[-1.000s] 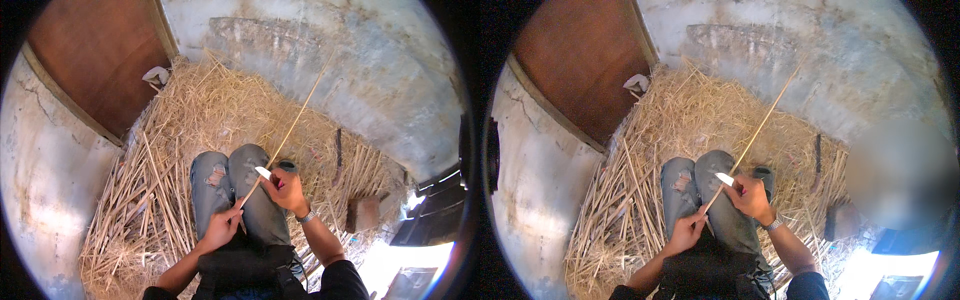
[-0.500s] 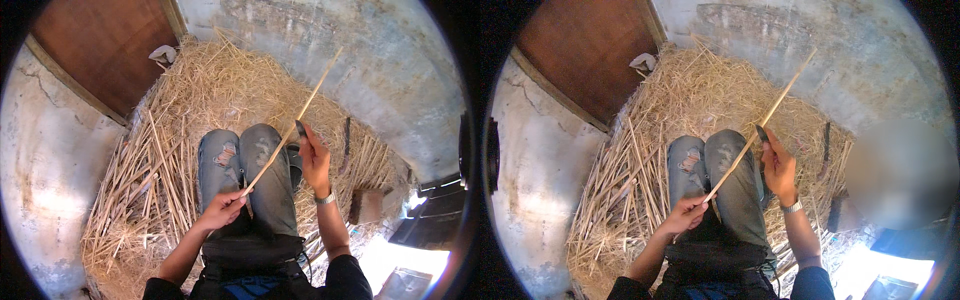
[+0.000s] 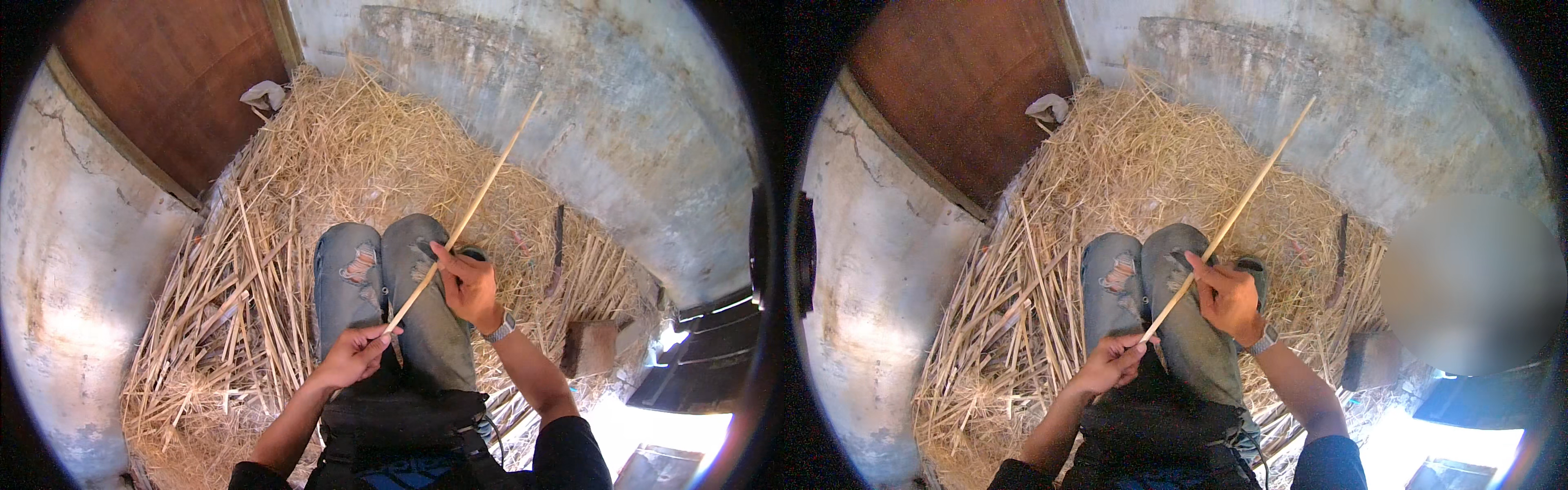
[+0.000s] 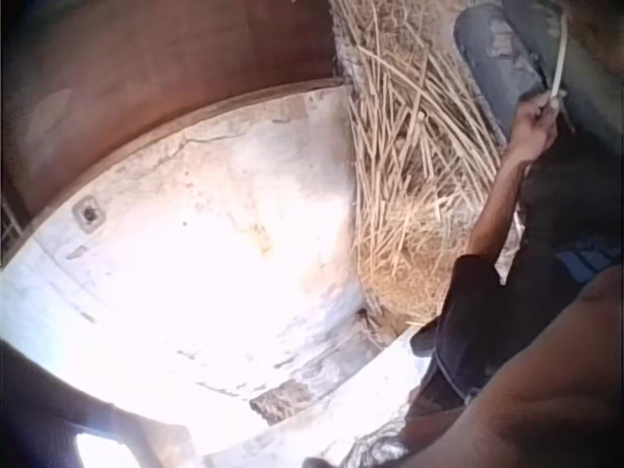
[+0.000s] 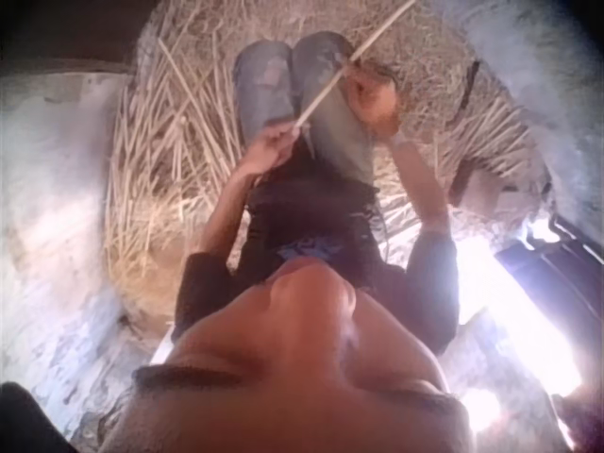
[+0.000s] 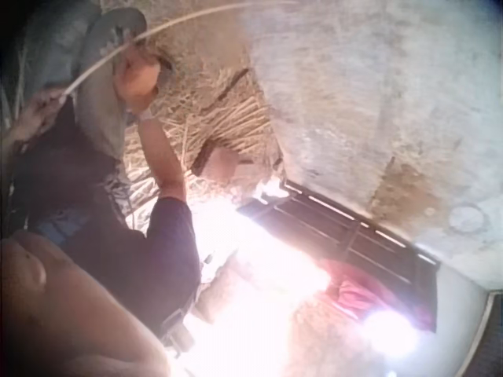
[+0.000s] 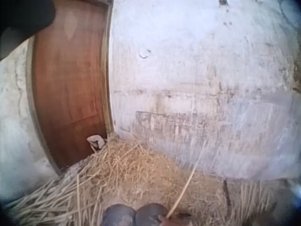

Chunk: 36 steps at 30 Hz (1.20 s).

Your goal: The person is shaving a long wooden stick using a small knife while sitting on a pile of straw. They repeatedly scrape the knife along the stick's surface to remove outer layers, turning the stick as they work.

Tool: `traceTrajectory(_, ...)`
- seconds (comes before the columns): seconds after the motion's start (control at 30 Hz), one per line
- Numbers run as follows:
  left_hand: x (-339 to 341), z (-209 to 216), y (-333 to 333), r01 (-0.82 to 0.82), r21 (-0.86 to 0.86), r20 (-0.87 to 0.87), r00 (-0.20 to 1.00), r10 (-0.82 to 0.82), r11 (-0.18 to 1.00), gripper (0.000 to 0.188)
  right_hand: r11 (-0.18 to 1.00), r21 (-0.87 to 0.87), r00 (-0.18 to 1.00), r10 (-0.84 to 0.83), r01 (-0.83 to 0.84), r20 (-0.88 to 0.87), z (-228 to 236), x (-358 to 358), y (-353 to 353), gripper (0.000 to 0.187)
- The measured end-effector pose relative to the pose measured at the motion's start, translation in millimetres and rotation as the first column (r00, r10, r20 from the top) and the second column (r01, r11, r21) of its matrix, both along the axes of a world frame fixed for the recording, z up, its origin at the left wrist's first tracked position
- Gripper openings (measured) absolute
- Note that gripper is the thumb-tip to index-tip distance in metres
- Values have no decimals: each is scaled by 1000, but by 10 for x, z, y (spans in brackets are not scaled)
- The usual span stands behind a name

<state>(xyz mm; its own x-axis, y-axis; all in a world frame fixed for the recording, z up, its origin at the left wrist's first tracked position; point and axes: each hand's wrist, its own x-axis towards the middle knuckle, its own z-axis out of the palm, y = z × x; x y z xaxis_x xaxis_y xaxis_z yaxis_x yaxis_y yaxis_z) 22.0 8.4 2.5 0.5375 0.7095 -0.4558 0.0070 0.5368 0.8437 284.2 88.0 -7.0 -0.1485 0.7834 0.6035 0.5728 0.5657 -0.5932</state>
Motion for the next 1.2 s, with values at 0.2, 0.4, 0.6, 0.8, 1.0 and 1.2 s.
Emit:
traceTrajectory(0.2,0,55,57,68,-38,-4,998,-68,997,34,984,-168,986,80,-56,144,238,-32,-187,43)
traceTrajectory(0.4,53,-79,57,57,-52,4,998,-57,997,34,957,-284,956,-136,59,-259,24,192,-41,30)
traceTrajectory(0.6,92,-82,50,69,66,-152,987,-58,995,47,932,39,933,-361,361,1,155,600,537,29)
traceTrajectory(0.8,95,-201,53,56,42,-135,990,-50,998,51,969,-3,961,-245,247,130,146,423,506,38)
traceTrajectory(1.0,120,-97,35,38,-67,-92,995,-44,997,53,994,-53,992,-101,97,-79,-40,234,126,43)
traceTrajectory(1.2,150,-70,44,52,-102,-63,996,-58,993,49,989,-145,1000,-28,26,-9,62,273,27,47)
